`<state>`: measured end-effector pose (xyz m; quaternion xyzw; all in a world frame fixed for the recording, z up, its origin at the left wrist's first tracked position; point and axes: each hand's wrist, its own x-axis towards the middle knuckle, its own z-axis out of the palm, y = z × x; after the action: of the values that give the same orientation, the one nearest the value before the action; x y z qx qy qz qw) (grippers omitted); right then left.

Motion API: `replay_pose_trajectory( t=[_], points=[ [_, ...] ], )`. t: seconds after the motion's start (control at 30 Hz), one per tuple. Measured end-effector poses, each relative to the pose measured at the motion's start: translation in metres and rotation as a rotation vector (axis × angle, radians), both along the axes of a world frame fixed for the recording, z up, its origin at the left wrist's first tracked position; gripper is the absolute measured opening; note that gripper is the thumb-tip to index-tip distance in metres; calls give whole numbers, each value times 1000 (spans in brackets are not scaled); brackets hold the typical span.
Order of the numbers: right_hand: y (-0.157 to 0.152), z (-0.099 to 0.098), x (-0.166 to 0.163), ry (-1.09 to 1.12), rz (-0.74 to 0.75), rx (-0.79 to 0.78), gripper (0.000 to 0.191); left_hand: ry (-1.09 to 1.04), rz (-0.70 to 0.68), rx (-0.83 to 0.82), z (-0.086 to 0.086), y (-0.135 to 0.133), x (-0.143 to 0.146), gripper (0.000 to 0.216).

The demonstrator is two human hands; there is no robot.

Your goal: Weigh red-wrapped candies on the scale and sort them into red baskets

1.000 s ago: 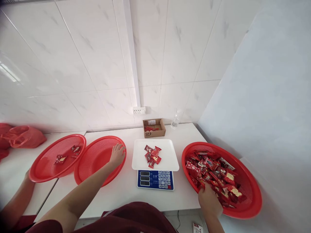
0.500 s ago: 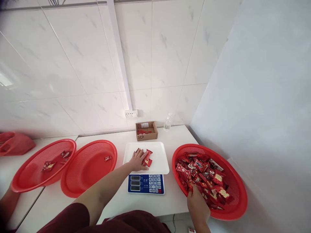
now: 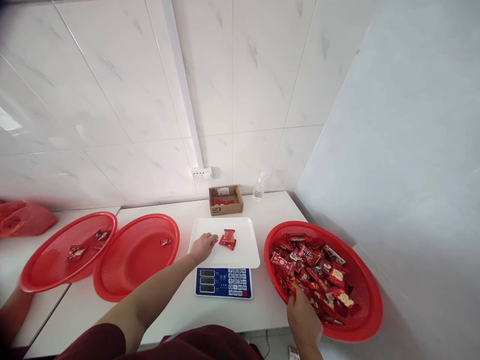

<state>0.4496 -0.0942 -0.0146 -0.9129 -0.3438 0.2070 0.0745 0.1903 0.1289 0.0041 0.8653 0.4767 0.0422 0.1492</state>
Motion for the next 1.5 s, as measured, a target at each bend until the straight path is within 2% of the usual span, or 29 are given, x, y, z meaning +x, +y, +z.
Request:
replay_pose_trajectory(
  t=[0.23,0.33,0.4,0.47,0.5,0.6,0.67,0.73,0.83,0.9,0.97,1.13,1.4,1.5],
  points=[
    [2,-2,0,5,7,11,48,-95,377,65,29,2,-92,36],
    [2,0,-1,5,-1,11,47,-92,519,62,30,0,-124,40],
    [2,2,-2,-2,9,7,46,-70,582,73,24,-2,-129,48],
    [2,3,-3,-8,14,-3,47,-45,569,106,14,-5,-119,56],
    [2,3,-3,-8,12,-4,47,-37,520,120,9,-7,-109,58],
    [1,2,-3,-3,13,7,48,-43,204,94,-1,-13,-61,61],
    [1,1,-2,1,9,9,49,-52,-36,-6,-4,-16,-23,68],
    [1,0,-2,0,3,14,48,-28,-187,-80,-5,-15,14,76],
    [0,-1,-2,-4,-6,32,47,86,-225,-123,-5,-11,53,69],
    [0,-2,-2,3,-5,42,48,122,-216,-113,-7,-8,62,53],
    [0,-3,-2,12,-2,44,49,114,-210,-91,-8,-7,60,39],
    [-1,-9,0,-2,8,53,49,56,-119,-71,-6,-7,26,34],
    [-1,3,-6,-14,-21,14,50,-78,276,16,19,-16,-76,36],
    [-1,2,-7,-33,-24,28,49,-51,412,48,24,-32,-106,50]
  ],
)
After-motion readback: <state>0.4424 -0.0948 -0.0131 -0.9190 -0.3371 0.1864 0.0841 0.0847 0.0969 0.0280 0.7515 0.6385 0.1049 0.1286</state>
